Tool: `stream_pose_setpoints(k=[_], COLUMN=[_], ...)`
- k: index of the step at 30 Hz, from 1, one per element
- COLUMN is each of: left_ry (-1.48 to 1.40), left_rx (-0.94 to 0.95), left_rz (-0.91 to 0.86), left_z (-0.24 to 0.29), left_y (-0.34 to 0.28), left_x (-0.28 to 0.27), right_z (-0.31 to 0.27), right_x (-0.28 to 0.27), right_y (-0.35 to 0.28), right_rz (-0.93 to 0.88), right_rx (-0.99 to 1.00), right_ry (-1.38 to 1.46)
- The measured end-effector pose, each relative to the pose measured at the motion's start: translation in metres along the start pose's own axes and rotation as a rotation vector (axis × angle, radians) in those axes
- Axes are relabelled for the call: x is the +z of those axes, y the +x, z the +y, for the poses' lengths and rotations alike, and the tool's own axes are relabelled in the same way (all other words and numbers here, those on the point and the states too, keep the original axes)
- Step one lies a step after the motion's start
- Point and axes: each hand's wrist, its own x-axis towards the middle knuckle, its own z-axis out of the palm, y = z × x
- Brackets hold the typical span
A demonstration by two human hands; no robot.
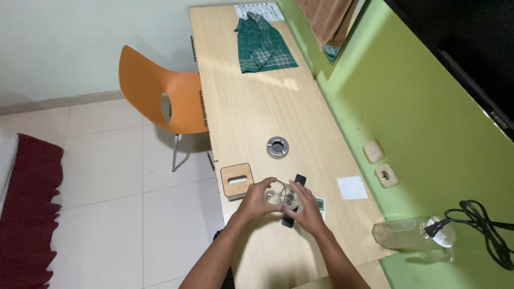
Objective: The person organizes items on a desk, moving a glass jar, a tissue box, an ashtray, and remote controls to the right side. They then fold a green plaid shirt on the desk.
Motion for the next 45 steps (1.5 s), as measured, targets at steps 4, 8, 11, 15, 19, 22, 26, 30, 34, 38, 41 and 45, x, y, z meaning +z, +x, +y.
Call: stream_pose_setpoints(k=[4, 8, 11, 15, 19, 22, 26, 30, 34, 38, 41, 45], left_ry=[-0.008, 0.121, 0.376, 0.665, 0.770, 0.613, 0.271, 0.141, 0.170, 0.264, 0.273, 0.216], left_rx=[0.053, 0.065, 0.071, 0.141, 0.171, 0.174, 0.122, 0.121, -0.013, 0.028, 0.104, 0.199], left_rz=[-0.063, -0.217, -0.235, -0.140, -0.098, -0.072, 0.009, 0.032, -0.019, -0.060, -0.100, -0.137], left_z=[-0.021, -0.018, -0.014, 0.010, -0.002, -0.011, -0.011, -0.010, -0.008, -0.017, -0.019, -0.015], left_y=[0.010, 0.013, 0.021, 0.025, 0.032, 0.033, 0.024, 0.021, 0.028, 0.044, 0.049, 0.058], left_x=[0.001, -0.006, 0.001, 0.013, 0.024, 0.021, 0.017, 0.020, 0.036, 0.063, 0.083, 0.110], right_z=[-0.004, -0.015, -0.030, -0.055, -0.064, -0.066, -0.057, -0.041, -0.028, -0.013, 0.004, 0.027], right_x=[-0.018, -0.036, -0.050, -0.057, -0.060, -0.067, -0.071, -0.067, -0.057, -0.052, -0.049, -0.054], right_y=[0.001, 0.007, 0.016, 0.026, 0.030, 0.033, 0.034, 0.031, 0.024, 0.019, 0.010, 0.000], right_rz=[-0.027, -0.083, -0.116, -0.163, -0.170, -0.117, -0.049, -0.061, -0.011, 0.063, 0.159, 0.285], right_rx=[0.050, 0.023, -0.011, 0.004, -0.013, -0.012, 0.045, 0.115, 0.108, 0.148, 0.139, 0.200], right_ry=[-0.068, -0.178, -0.222, -0.356, -0.409, -0.316, -0.134, 0.072, 0.038, -0.062, -0.162, -0.229])
